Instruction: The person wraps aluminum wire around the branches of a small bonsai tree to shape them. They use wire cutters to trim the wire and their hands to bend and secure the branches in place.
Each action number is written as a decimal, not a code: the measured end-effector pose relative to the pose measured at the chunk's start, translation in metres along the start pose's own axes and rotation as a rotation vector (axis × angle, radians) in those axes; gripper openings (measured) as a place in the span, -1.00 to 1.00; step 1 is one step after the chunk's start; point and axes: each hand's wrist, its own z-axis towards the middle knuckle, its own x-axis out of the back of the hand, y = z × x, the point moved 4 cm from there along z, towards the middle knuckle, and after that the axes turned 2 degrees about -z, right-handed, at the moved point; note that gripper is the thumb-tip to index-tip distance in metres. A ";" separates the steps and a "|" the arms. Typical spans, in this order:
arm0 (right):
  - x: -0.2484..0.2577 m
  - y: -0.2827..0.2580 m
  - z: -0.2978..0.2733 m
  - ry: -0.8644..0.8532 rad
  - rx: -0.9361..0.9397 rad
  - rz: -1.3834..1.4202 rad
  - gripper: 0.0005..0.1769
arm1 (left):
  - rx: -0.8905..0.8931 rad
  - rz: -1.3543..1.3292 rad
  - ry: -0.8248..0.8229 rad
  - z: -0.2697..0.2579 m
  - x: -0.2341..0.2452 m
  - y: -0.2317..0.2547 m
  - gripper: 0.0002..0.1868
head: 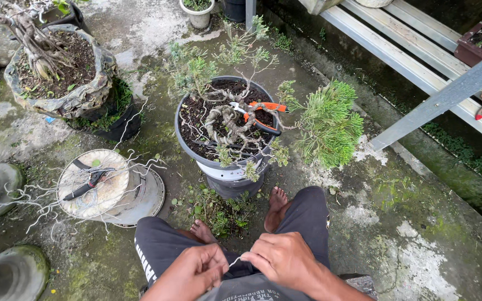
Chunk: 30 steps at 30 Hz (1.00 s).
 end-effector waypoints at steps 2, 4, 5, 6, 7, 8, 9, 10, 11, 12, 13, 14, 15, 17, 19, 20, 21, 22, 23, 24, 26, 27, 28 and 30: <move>0.002 0.012 0.005 0.010 -0.144 0.198 -0.72 | -0.058 -0.351 0.054 0.002 0.004 0.007 -0.84; 0.010 0.026 0.004 0.065 -0.323 0.314 -0.71 | -0.208 -0.511 0.164 -0.003 0.015 0.018 -0.72; 0.015 0.036 0.002 0.137 -0.509 0.417 -0.69 | -0.369 -0.653 0.262 -0.005 0.025 0.026 -0.55; 0.014 0.037 0.003 0.125 -0.505 0.420 -0.69 | -0.366 -0.661 0.271 -0.002 0.021 0.022 -0.55; 0.012 0.043 0.002 0.140 -0.617 0.478 -0.73 | -0.439 -0.656 0.367 0.001 0.022 0.019 -0.59; 0.009 0.048 0.001 0.155 -0.730 0.535 -0.74 | -0.512 -0.650 0.464 0.004 0.023 0.017 -0.51; 0.001 0.050 -0.001 0.146 -0.726 0.534 -0.74 | -0.512 -0.655 0.472 0.009 0.015 0.019 -0.51; -0.007 0.051 -0.003 0.159 -0.709 0.535 -0.71 | -0.578 -0.670 0.501 0.013 0.009 0.023 -0.53; -0.015 0.052 -0.005 0.172 -0.693 0.537 -0.66 | -0.643 -0.683 0.529 0.017 0.003 0.025 -0.54; -0.019 0.048 -0.005 0.163 -0.690 0.537 -0.66 | -0.642 -0.688 0.537 0.018 0.001 0.031 -0.54; -0.022 0.044 -0.005 0.177 -0.687 0.560 -0.63 | -0.563 -0.656 0.652 0.019 0.002 0.034 -0.76; -0.024 0.040 -0.004 0.192 -0.684 0.583 -0.60 | -0.482 -0.622 0.764 0.019 0.002 0.037 -0.85; -0.026 0.041 -0.005 0.189 -0.682 0.582 -0.60 | -0.482 -0.624 0.767 0.020 0.003 0.035 -0.85; -0.028 0.043 -0.008 0.166 -0.715 0.586 -0.59 | -0.529 -0.632 0.721 0.023 0.002 0.035 -0.83; -0.029 0.044 -0.008 0.159 -0.711 0.569 -0.61 | -0.521 -0.678 0.694 0.024 -0.001 0.032 -0.85; -0.029 0.044 -0.008 0.155 -0.708 0.552 -0.62 | -0.512 -0.722 0.665 0.026 -0.004 0.030 -0.84; -0.029 0.044 -0.008 0.156 -0.709 0.549 -0.62 | -0.514 -0.723 0.663 0.026 -0.005 0.029 -0.84; -0.030 0.043 -0.009 0.155 -0.707 0.552 -0.62 | -0.543 -0.736 0.660 0.026 -0.006 0.029 -0.89; -0.031 0.043 -0.008 0.157 -0.705 0.554 -0.62 | -0.574 -0.747 0.655 0.026 -0.006 0.030 -0.93; -0.030 0.042 -0.007 0.162 -0.704 0.549 -0.62 | -0.580 -0.747 0.651 0.028 -0.006 0.028 -0.93; -0.029 0.037 -0.005 0.155 -0.685 0.524 -0.58 | -0.611 -0.788 0.612 0.030 -0.009 0.024 -0.89; -0.029 0.035 -0.004 0.161 -0.686 0.522 -0.58 | -0.614 -0.786 0.607 0.027 -0.007 0.028 -0.89; -0.028 0.032 -0.003 0.149 -0.668 0.496 -0.56 | -0.627 -0.733 0.643 0.023 -0.006 0.033 -0.92; -0.029 0.024 0.001 0.147 -0.648 0.469 -0.54 | -0.647 -0.674 0.673 0.019 -0.001 0.044 -0.94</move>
